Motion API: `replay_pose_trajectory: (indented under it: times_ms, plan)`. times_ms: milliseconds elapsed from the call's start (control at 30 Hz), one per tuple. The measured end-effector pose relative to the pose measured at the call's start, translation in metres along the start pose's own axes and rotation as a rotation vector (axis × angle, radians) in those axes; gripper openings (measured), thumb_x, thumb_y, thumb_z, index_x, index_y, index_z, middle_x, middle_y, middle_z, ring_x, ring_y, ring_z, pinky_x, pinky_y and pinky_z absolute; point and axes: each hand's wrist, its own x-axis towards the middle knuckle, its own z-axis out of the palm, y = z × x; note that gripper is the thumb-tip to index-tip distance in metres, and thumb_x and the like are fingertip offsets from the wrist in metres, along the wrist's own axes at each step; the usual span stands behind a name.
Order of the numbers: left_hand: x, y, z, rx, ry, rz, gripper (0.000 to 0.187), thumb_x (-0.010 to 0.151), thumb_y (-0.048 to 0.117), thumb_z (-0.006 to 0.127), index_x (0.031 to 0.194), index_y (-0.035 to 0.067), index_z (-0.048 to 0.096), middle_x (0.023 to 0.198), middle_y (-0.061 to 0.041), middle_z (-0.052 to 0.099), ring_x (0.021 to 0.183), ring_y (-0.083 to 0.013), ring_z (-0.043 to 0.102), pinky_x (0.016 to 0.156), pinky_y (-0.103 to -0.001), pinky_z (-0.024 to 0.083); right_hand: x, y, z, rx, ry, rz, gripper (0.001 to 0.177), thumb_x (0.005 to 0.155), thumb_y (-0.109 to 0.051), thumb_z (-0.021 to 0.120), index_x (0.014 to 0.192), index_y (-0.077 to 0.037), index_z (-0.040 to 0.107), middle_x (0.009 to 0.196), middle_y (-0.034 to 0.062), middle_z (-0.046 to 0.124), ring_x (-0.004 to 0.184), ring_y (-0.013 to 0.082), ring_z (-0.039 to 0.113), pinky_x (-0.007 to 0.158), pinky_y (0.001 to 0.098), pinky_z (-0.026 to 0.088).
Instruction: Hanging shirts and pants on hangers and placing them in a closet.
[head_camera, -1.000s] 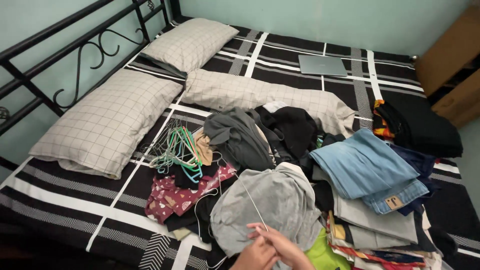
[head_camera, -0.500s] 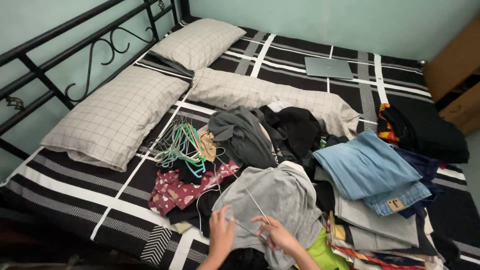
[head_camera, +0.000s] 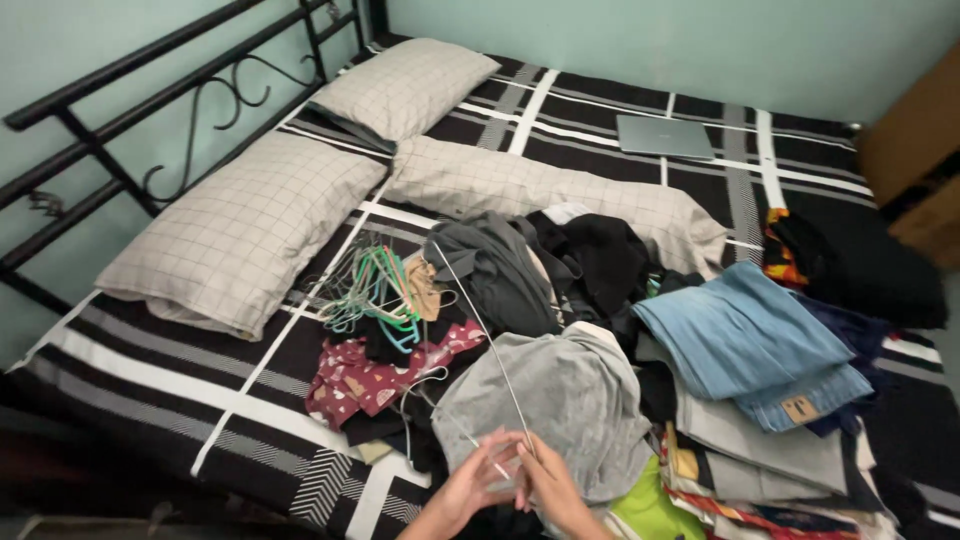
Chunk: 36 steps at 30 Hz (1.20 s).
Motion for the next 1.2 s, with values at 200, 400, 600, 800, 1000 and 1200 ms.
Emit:
replay_pose_trajectory:
  times_ms: [200,400,600,800,1000,1200]
  plan:
    - [-0.011,0.037,0.090,-0.155,0.017,0.395,0.054,0.100,0.031,0.044,0.153,0.020,0.034,0.130,-0.020,0.068,0.100,-0.0264,0.075,0.085,-0.039,0.061,-0.030,0.002,-0.004,-0.132,0.151,-0.309,0.037,0.105,-0.025,0.053,0.132,-0.001,0.061,0.107,0.0122,0.072,0.085,0.0173,0.064,0.075,0.0310,0.050]
    - [-0.009,0.058,0.099,0.511,0.091,0.531,0.041,0.097,0.020,0.042,0.132,0.015,0.062,0.110,-0.011,0.081,0.074,-0.0236,0.076,0.060,-0.036,0.056,-0.082,-0.060,-0.040,-0.635,1.015,-0.816,0.095,0.079,-0.031,0.080,0.152,0.002,0.029,0.153,0.0185,0.034,0.144,0.0319,0.034,0.119,0.0445,0.027]
    - [-0.022,0.049,0.098,1.558,-0.132,1.167,0.034,0.085,0.010,0.059,0.116,0.013,0.072,0.092,-0.010,0.073,0.082,-0.0332,0.071,0.069,-0.044,0.055,-0.123,-0.095,-0.084,-0.860,0.706,-0.673,0.072,0.078,-0.043,0.077,0.130,0.003,0.057,0.132,0.0237,0.060,0.128,0.0357,0.054,0.112,0.0431,0.035]
    - [-0.010,0.021,0.088,1.528,-0.093,0.912,0.037,0.084,0.003,0.057,0.118,0.012,0.066,0.090,-0.015,0.070,0.083,-0.0393,0.068,0.068,-0.050,0.053,-0.113,0.021,-0.116,0.121,-0.056,-0.171,0.112,0.091,-0.081,0.010,0.121,0.005,0.076,0.070,0.0105,0.072,0.067,0.0191,0.069,0.068,0.0318,0.051]
    - [0.005,0.003,0.057,1.535,0.092,0.782,0.040,0.083,0.003,0.060,0.123,0.012,0.062,0.095,-0.014,0.071,0.094,-0.0387,0.066,0.078,-0.050,0.049,-0.111,0.047,-0.128,0.020,-0.213,-0.282,0.068,0.094,-0.046,0.050,0.142,0.000,0.065,0.075,0.0044,0.056,0.066,0.0088,0.053,0.058,0.0238,0.040]
    - [-0.023,0.020,0.054,1.586,0.196,1.036,0.062,0.078,0.018,0.075,0.136,0.008,0.055,0.116,-0.016,0.061,0.114,-0.0395,0.052,0.101,-0.055,0.034,-0.120,0.027,-0.126,-0.658,0.180,-0.361,0.044,0.084,-0.003,0.067,0.124,-0.017,0.078,0.078,0.0015,0.056,0.069,0.0083,0.050,0.062,0.0277,0.041]
